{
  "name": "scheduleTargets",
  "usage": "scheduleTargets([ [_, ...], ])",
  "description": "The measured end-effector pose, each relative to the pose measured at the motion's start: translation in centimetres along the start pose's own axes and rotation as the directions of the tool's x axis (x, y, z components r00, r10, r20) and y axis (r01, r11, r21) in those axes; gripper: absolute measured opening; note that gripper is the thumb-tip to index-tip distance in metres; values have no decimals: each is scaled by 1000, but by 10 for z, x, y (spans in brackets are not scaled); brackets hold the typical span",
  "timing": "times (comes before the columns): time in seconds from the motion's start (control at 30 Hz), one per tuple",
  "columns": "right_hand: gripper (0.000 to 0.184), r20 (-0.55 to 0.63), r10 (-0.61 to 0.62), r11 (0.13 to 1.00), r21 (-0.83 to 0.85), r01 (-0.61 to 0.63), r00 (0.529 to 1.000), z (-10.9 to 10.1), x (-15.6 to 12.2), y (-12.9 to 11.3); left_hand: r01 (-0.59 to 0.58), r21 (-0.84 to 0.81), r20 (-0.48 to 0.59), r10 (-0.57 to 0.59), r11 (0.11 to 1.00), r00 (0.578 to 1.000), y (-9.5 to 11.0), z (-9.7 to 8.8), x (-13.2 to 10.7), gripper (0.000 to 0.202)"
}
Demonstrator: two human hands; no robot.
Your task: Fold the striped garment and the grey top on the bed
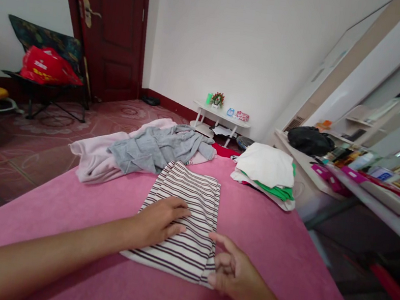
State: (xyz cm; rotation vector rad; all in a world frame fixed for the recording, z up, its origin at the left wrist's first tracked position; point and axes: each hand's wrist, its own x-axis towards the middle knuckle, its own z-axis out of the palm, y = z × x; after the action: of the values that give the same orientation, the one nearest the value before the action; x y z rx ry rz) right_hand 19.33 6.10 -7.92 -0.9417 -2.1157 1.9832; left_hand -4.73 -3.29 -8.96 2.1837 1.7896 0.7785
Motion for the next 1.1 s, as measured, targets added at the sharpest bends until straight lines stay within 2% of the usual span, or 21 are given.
scheduleTargets([
  [0.13,52,-211,-78,996,23,84,974,8,-10,2,47,44,-78,-44,998,996,-9,15,-6,43],
  [0.23,33,-380,-133,990,-10,140,915,12,-19,3,52,133,-117,-37,990,992,-14,24,-12,49],
  [0.33,21,-455,-173,985,-60,164,874,12,-24,13,78,190,-133,-53,979,990,-19,27,-17,51],
  [0.47,20,-368,-92,996,-23,90,925,8,-16,30,89,243,-131,-58,966,990,-23,29,-19,51],
  [0.6,40,-267,37,997,-58,-54,963,3,3,26,85,305,-137,-44,949,990,-18,26,-17,51],
  [0.7,51,-200,84,990,-98,-105,976,0,15,19,106,356,-81,-83,928,993,-8,13,-7,44],
  [0.8,55,-171,89,991,-84,-105,981,-3,21,20,188,420,-15,-200,888,980,0,-2,17,34],
  [0.87,56,-181,73,993,-76,-88,981,-4,23,25,203,432,4,-227,879,974,2,-8,38,30],
  [0.93,56,-183,61,994,-76,-76,981,-5,24,29,153,389,13,-171,909,985,2,-7,60,22],
  [1.03,58,-168,59,994,-78,-73,984,-6,23,32,62,314,39,-78,948,996,-3,2,91,41],
  [1.1,57,-164,57,995,-74,-70,985,-5,22,32,30,293,89,-58,956,994,-7,9,106,43],
])
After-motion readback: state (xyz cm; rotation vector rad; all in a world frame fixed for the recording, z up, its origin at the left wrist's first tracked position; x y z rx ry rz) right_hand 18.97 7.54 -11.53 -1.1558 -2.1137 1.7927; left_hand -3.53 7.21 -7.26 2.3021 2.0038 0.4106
